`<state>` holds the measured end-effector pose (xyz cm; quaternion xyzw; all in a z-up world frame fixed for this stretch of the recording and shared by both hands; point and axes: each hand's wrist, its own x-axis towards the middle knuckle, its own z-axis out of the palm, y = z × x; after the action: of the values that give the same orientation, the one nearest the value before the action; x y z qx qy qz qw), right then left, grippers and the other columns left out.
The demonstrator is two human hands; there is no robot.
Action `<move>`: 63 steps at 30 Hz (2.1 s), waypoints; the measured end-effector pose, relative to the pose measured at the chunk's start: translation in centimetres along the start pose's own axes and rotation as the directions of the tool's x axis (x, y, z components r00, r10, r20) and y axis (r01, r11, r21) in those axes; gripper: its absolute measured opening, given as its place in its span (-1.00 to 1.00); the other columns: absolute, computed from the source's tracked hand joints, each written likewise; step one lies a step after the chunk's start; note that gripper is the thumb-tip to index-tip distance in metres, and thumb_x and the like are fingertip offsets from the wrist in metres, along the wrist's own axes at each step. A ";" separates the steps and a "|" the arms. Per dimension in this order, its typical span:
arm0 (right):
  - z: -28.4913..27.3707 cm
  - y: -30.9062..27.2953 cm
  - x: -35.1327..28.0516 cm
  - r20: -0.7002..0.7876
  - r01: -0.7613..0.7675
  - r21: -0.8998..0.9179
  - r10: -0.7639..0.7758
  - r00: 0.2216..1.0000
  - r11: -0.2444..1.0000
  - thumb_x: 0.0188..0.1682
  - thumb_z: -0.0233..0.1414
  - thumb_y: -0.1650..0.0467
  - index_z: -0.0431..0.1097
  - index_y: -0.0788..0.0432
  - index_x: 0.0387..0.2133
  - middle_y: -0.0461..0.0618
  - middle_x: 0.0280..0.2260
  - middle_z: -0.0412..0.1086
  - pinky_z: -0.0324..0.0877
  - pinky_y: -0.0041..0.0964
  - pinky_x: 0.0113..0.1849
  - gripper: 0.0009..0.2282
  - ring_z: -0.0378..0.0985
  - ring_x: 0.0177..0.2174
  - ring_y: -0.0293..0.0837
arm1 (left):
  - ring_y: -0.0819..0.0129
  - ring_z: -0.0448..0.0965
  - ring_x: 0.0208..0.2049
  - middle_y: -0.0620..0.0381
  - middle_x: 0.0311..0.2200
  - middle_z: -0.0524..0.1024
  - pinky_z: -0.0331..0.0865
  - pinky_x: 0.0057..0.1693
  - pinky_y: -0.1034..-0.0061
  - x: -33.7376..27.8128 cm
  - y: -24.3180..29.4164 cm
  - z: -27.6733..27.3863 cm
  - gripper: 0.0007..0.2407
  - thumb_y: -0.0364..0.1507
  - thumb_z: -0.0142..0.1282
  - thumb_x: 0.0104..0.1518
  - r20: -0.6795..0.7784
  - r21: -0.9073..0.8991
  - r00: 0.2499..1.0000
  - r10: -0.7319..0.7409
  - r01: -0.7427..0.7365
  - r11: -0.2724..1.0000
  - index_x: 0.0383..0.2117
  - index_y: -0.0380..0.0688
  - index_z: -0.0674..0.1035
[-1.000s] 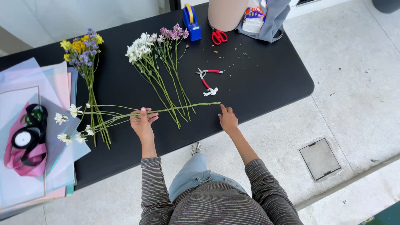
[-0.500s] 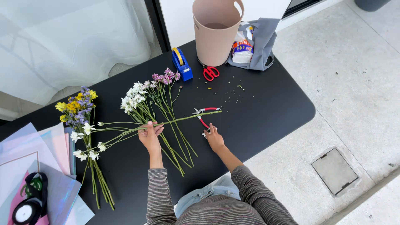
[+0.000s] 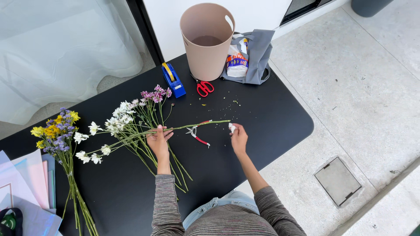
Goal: The person holds white daisy stems over a table and strips off the lower leaves by hand and using shears.
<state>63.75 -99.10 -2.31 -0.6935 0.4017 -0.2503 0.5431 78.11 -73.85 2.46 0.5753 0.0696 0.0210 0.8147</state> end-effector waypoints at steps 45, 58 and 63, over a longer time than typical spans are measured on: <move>-1.2 -6.5 2.8 0.427 0.569 -0.102 -0.481 0.766 0.816 0.14 -0.24 0.34 0.15 0.20 -0.82 0.14 -0.85 0.19 0.15 -0.25 -0.68 -0.54 0.24 -0.80 0.04 | 0.11 0.66 -0.37 -0.14 -0.36 0.60 0.58 -0.24 0.41 -5.7 -2.3 15.4 -0.90 -0.54 -0.06 0.22 0.363 0.049 0.930 -0.062 0.047 0.998 -0.22 -0.26 0.48; -2.2 -3.9 3.6 0.470 0.489 -0.164 -0.368 0.802 0.857 0.15 -0.25 0.31 0.16 0.20 -0.86 0.10 -0.90 0.18 0.15 -0.35 -0.68 -0.50 0.18 -0.83 -0.10 | -0.07 0.59 -0.21 -0.23 -0.24 0.57 0.51 -0.11 0.24 -6.4 1.3 16.1 -0.81 -0.55 -0.09 0.23 0.313 -0.061 0.948 -0.061 0.085 0.995 -0.05 -0.28 0.42; -3.2 -8.0 2.5 0.566 0.320 -0.017 -0.255 0.784 0.947 0.14 -0.24 0.28 0.30 0.12 -0.75 -0.03 -0.82 0.33 0.27 -0.36 -0.62 -0.57 0.33 -0.75 -0.16 | -0.04 0.61 -0.24 -0.28 -0.25 0.57 0.52 -0.13 0.24 -6.8 0.9 16.2 -0.83 -0.56 -0.12 0.24 0.408 0.013 0.909 -0.085 0.088 0.996 -0.11 -0.32 0.47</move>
<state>64.93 -102.22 6.00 -0.8183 0.1291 -0.0944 0.5521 73.68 -89.45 9.24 0.5609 -0.0767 -0.1354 0.8131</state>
